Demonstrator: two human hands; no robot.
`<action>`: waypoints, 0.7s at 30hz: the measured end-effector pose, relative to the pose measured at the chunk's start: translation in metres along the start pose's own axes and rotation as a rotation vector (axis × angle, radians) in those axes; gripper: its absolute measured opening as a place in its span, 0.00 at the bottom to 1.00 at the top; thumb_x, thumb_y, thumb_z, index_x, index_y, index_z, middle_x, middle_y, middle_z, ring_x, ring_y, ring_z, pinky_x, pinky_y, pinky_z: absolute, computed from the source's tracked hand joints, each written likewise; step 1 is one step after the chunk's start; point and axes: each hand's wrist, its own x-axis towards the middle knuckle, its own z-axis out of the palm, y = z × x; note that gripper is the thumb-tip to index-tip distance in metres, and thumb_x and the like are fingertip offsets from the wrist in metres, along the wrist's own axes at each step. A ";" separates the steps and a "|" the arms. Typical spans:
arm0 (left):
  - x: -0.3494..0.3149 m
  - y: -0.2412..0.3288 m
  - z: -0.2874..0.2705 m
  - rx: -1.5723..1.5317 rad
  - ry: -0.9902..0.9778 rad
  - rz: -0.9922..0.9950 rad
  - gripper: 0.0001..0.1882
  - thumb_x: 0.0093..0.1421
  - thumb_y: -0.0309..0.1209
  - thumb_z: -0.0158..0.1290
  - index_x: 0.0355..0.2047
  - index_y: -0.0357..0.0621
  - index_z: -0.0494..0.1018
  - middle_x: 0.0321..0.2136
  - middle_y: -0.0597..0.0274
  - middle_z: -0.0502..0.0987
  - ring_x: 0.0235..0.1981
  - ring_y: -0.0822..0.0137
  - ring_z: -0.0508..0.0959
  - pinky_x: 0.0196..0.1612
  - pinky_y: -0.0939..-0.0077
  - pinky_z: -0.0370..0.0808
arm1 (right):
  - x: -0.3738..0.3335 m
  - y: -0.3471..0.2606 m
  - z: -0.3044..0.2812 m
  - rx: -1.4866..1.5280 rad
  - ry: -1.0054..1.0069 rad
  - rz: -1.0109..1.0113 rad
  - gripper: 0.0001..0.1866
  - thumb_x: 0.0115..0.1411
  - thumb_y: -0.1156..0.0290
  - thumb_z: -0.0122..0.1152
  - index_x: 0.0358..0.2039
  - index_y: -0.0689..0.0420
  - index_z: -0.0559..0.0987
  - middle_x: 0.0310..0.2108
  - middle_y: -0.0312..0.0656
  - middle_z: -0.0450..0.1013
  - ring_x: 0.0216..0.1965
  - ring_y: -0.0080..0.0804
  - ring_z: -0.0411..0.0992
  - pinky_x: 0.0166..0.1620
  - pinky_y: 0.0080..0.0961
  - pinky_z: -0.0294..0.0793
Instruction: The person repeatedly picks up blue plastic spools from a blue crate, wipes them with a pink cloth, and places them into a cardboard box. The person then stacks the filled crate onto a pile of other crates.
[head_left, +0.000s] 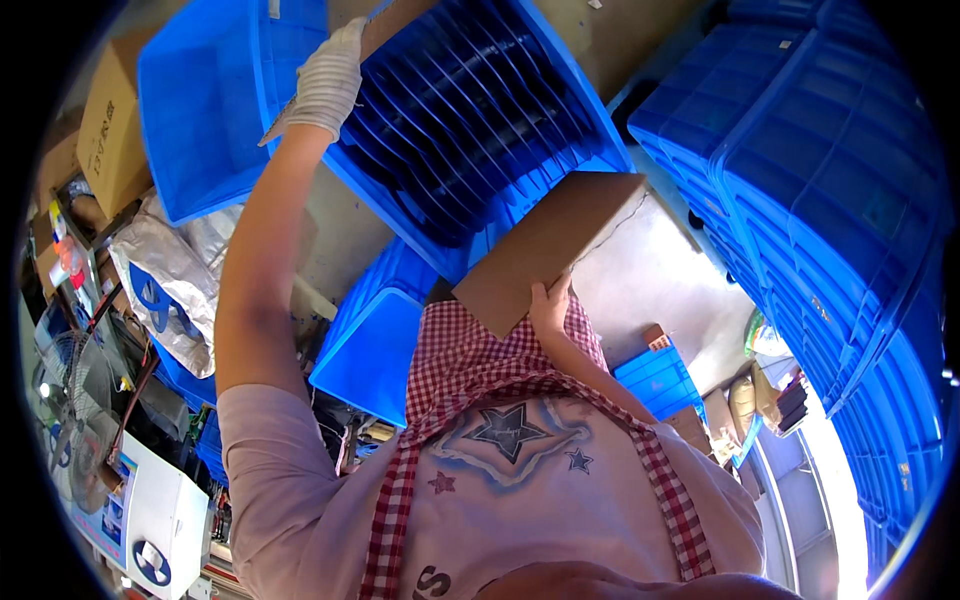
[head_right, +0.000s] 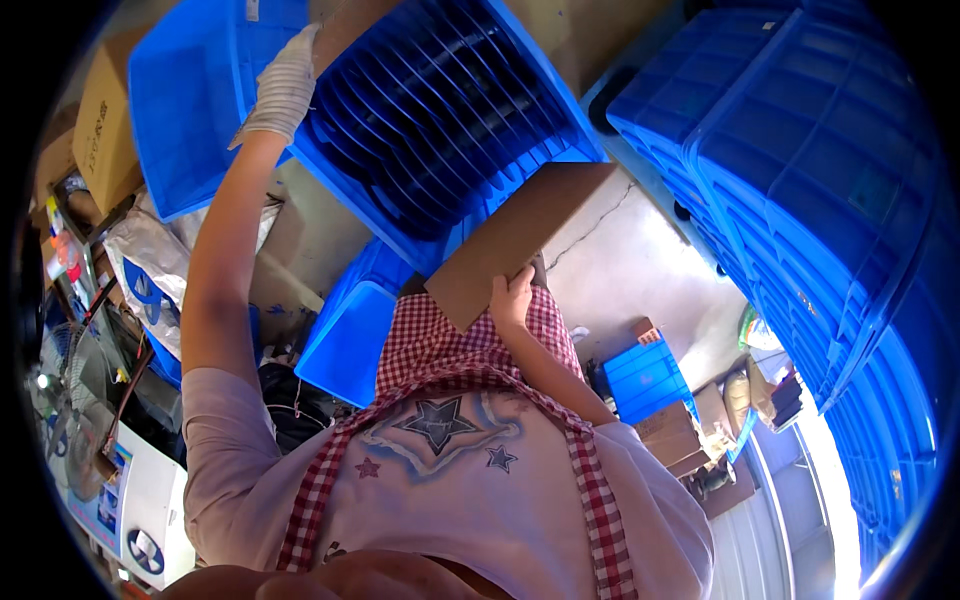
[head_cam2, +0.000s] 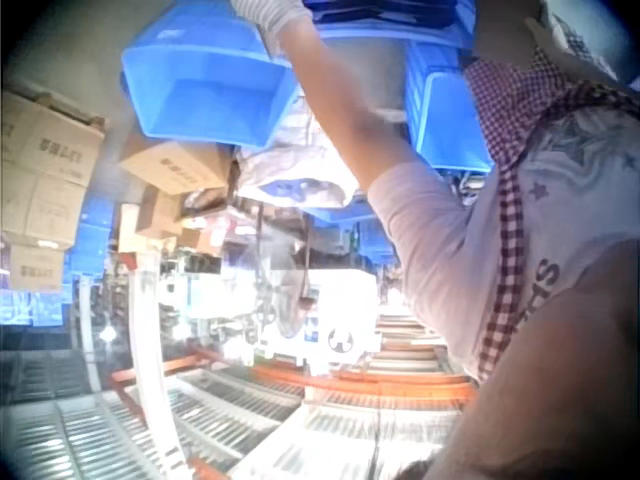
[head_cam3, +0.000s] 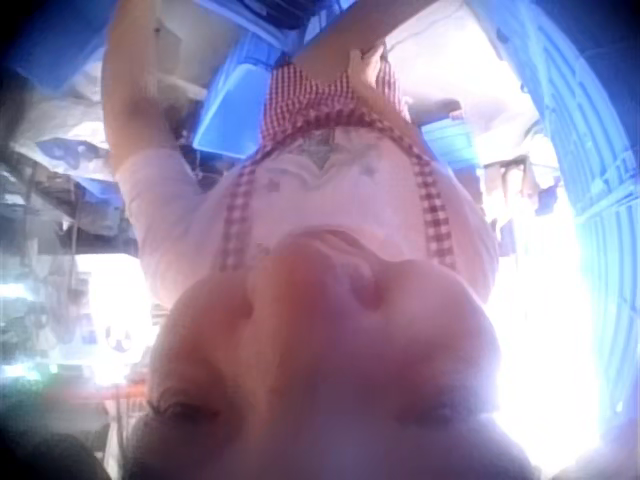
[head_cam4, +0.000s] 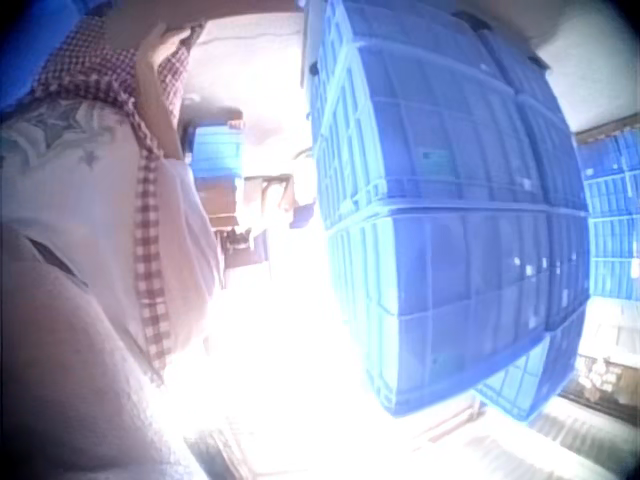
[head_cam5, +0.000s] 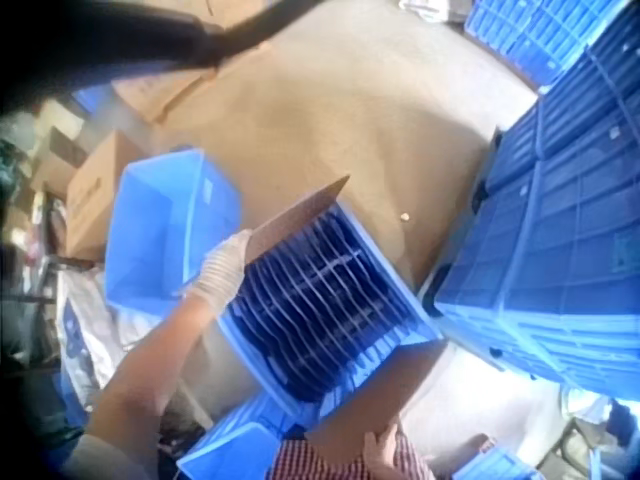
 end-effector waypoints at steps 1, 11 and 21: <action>-0.005 -0.012 0.011 0.028 -0.036 -0.029 0.27 0.56 0.16 0.45 0.57 0.43 0.61 0.47 0.43 0.74 0.48 0.46 0.75 0.49 0.56 0.74 | -0.003 0.003 -0.001 -0.028 0.009 -0.026 0.26 0.56 0.68 0.55 0.52 0.66 0.62 0.46 0.62 0.69 0.48 0.55 0.69 0.50 0.39 0.68; 0.015 -0.042 0.098 0.309 -0.321 0.037 0.22 0.65 0.40 0.41 0.57 0.47 0.62 0.41 0.49 0.77 0.42 0.47 0.78 0.44 0.51 0.74 | 0.034 -0.015 0.016 0.035 -0.053 0.221 0.21 0.56 0.61 0.57 0.42 0.66 0.74 0.37 0.55 0.76 0.42 0.49 0.75 0.45 0.35 0.72; 0.099 -0.065 0.116 0.060 -0.461 -0.274 0.22 0.66 0.37 0.29 0.50 0.40 0.67 0.45 0.38 0.75 0.50 0.41 0.73 0.54 0.52 0.67 | -0.020 0.001 0.015 -0.084 0.287 0.042 0.20 0.63 0.69 0.49 0.53 0.62 0.65 0.36 0.62 0.74 0.41 0.63 0.73 0.42 0.44 0.72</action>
